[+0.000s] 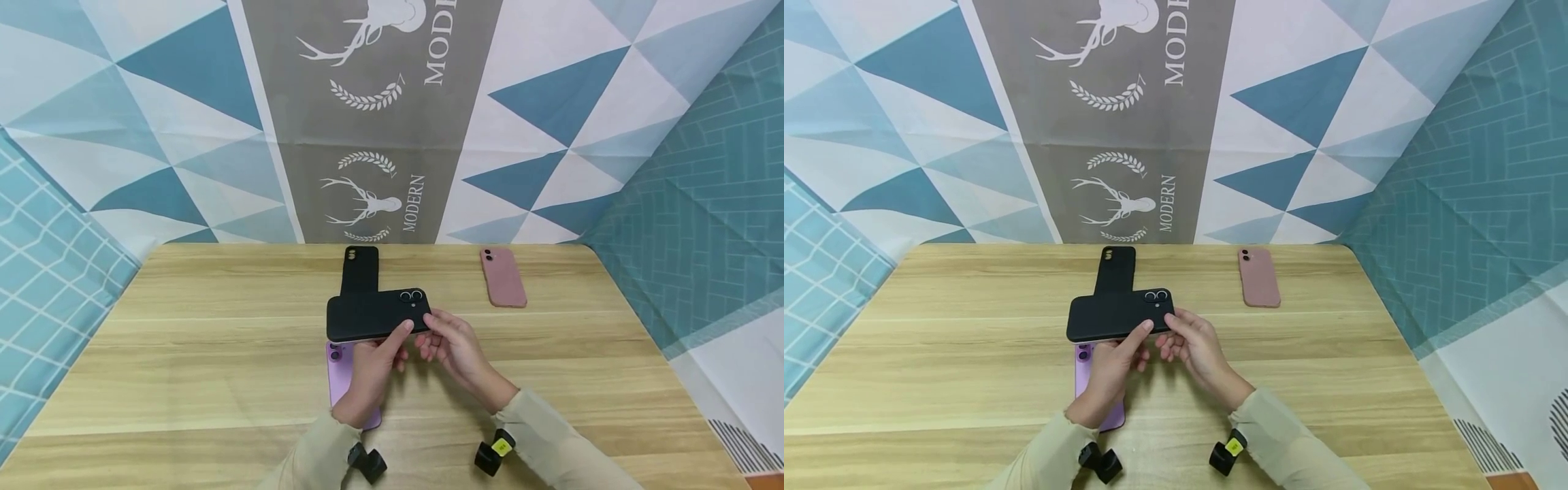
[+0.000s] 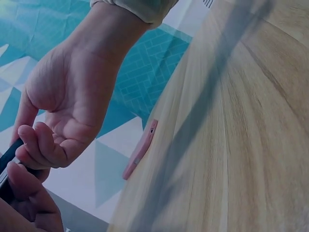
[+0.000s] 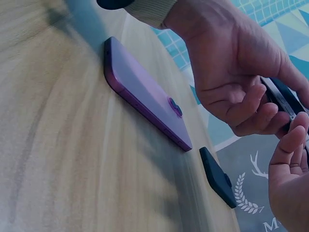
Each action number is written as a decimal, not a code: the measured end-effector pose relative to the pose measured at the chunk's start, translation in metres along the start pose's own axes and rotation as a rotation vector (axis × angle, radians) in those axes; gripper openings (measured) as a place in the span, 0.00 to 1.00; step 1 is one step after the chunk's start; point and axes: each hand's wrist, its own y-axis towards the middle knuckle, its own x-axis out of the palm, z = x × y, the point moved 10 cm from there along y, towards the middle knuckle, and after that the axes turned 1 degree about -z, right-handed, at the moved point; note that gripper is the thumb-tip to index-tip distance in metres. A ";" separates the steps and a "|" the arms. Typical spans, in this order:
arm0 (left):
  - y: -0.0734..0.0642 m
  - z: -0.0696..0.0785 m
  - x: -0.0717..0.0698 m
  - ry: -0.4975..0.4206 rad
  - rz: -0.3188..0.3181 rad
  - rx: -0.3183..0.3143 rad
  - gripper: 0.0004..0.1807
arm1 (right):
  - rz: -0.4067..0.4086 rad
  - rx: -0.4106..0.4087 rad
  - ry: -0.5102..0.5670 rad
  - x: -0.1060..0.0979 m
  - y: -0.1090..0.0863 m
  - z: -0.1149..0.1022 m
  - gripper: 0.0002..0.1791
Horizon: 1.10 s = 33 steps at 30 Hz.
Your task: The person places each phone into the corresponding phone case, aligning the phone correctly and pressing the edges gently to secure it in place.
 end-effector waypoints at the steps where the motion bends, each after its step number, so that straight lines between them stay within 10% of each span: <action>1: 0.000 0.000 0.000 0.000 -0.004 0.000 0.08 | 0.002 0.002 0.000 0.000 0.000 0.000 0.07; 15: 0.003 0.001 -0.001 -0.001 0.001 -0.022 0.07 | -0.002 0.028 -0.088 0.002 0.001 0.001 0.25; 33: 0.001 0.002 0.002 -0.021 -0.046 -0.066 0.07 | -0.046 0.035 0.094 0.007 0.001 0.000 0.14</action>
